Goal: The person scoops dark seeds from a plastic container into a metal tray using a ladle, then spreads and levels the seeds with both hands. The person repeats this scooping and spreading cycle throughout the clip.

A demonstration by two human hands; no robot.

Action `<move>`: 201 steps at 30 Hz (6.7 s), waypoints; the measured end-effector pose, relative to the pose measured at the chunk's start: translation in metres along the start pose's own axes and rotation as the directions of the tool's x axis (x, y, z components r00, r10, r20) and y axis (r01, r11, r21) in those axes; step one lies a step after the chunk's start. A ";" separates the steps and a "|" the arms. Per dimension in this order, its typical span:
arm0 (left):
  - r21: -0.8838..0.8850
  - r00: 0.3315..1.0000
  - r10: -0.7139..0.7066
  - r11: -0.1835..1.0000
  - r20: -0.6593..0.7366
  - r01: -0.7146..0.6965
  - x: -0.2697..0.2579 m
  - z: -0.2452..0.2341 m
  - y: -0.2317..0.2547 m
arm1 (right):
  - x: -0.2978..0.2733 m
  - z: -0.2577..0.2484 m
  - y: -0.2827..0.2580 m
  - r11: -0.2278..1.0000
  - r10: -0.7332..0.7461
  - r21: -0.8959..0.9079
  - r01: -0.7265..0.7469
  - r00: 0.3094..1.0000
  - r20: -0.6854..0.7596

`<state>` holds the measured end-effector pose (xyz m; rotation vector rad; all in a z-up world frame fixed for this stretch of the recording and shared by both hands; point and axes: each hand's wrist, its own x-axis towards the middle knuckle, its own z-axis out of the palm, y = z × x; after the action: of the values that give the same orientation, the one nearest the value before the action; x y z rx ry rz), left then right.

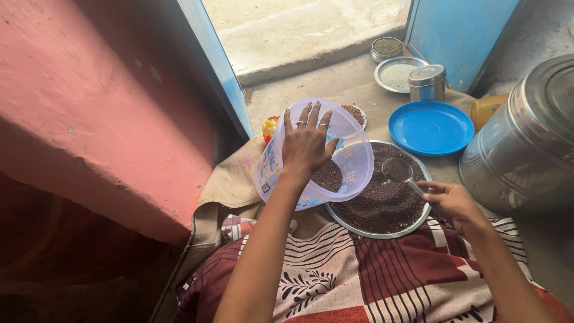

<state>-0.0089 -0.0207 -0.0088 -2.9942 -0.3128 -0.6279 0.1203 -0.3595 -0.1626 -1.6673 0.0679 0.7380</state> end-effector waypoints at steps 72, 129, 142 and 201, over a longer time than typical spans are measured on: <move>-0.067 0.998 -0.009 0.998 0.061 0.013 0.018 -0.004 -0.015 | 0.103 0.028 0.027 -0.037 -0.859 -0.972 0.232 0.490 0.149; -0.073 1.000 -0.001 0.997 0.016 0.002 0.004 -0.001 0.004 | 0.037 0.034 0.056 0.928 0.084 0.360 -0.093 0.996 0.041; -0.081 1.000 -0.007 0.997 -0.008 0.007 0.000 0.002 0.005 | -0.022 0.045 -0.048 0.938 -0.132 0.332 0.102 0.989 0.068; -0.247 0.995 -0.069 0.965 0.066 0.083 0.051 0.002 -0.054 | 0.090 0.075 0.069 0.365 -0.403 -0.785 0.500 0.845 0.351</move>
<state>0.0259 0.0411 0.0113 -3.2594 -0.3808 -0.6338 0.1296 -0.2782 -0.2709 -2.4376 -0.9907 0.4016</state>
